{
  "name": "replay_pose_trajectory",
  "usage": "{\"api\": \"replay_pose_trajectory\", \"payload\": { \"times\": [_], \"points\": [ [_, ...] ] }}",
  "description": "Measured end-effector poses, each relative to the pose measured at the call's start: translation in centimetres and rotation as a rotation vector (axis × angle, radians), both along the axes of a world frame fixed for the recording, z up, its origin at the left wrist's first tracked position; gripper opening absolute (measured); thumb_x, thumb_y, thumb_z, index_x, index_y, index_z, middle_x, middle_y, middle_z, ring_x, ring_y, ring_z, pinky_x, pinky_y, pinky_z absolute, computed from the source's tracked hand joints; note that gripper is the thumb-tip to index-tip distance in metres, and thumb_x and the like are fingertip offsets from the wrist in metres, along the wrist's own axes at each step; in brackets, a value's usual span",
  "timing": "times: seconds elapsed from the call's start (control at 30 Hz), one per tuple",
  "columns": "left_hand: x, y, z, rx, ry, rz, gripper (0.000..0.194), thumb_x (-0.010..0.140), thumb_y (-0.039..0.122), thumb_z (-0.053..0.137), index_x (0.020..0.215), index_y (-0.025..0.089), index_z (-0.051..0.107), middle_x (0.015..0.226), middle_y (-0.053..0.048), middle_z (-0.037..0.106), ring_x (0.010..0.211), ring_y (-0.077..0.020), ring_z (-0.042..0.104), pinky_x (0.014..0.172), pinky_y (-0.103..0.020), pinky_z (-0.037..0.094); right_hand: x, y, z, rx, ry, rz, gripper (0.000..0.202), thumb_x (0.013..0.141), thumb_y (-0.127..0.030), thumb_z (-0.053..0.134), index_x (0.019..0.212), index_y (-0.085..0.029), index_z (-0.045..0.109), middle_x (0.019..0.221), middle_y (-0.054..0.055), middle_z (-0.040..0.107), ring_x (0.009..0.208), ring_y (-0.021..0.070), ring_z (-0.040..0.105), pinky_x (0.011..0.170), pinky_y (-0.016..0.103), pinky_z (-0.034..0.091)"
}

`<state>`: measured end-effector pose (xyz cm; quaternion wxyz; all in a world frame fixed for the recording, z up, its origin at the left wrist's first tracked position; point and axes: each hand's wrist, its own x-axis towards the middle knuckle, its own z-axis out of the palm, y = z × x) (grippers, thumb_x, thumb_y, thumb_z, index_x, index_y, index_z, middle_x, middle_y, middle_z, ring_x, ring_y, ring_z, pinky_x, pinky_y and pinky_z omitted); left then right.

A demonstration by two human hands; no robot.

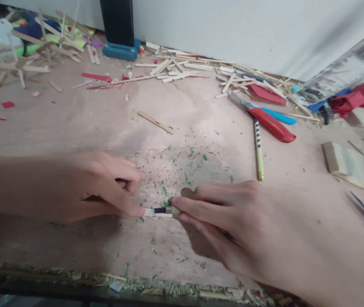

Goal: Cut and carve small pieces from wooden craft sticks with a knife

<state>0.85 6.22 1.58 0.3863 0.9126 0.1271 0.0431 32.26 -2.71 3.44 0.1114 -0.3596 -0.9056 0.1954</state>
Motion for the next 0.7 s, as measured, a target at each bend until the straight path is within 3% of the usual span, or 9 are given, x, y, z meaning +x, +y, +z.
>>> {"api": "replay_pose_trajectory", "payload": {
  "times": [0.2, 0.4, 0.6, 0.7],
  "points": [
    [0.0, 0.0, -0.1, -0.009, -0.003, -0.001, 0.025, 0.111, 0.019, 0.068, 0.092, 0.023, 0.083, 0.086, 0.001, 0.068, 0.079, -0.0130, 0.059, 0.075, -0.030, 0.040, 0.0, -0.2, -0.5, 0.004, -0.010, 0.046, 0.029, 0.119, -0.020, 0.055, 0.145, -0.026, 0.066, 0.097, 0.002, 0.079, 0.070, 0.0167, 0.068, 0.057, 0.039, 0.041],
    [0.0, 0.0, 0.0, -0.003, -0.005, -0.003, 0.024, 0.113, 0.019, 0.067, 0.098, 0.024, 0.085, 0.086, 0.001, 0.067, 0.079, -0.0132, 0.058, 0.074, -0.030, 0.038, 0.4, -0.3, -0.8, 0.189, -0.075, 0.106, 0.030, 0.120, -0.025, 0.051, 0.147, -0.021, 0.065, 0.092, 0.003, 0.073, 0.068, 0.0201, 0.062, 0.061, 0.042, 0.043],
    [0.0, -0.1, 0.0, -0.011, 0.002, 0.004, 0.023, 0.112, 0.018, 0.068, 0.096, 0.025, 0.084, 0.088, 0.001, 0.068, 0.081, -0.0134, 0.059, 0.075, -0.030, 0.038, 0.1, 0.1, -1.1, 0.042, 0.067, 0.044, 0.024, 0.121, -0.024, 0.054, 0.137, -0.026, 0.072, 0.092, 0.000, 0.077, 0.066, 0.0149, 0.069, 0.056, 0.034, 0.047],
    [0.0, -0.1, -0.1, -0.011, -0.006, 0.005, 0.023, 0.112, 0.019, 0.069, 0.096, 0.024, 0.084, 0.088, 0.002, 0.067, 0.081, -0.0123, 0.058, 0.076, -0.029, 0.038, 0.2, -0.1, -1.6, 0.119, 0.021, 0.044, 0.026, 0.122, -0.027, 0.054, 0.142, -0.024, 0.070, 0.086, -0.001, 0.072, 0.063, 0.0159, 0.065, 0.055, 0.038, 0.041]
  ]
}}
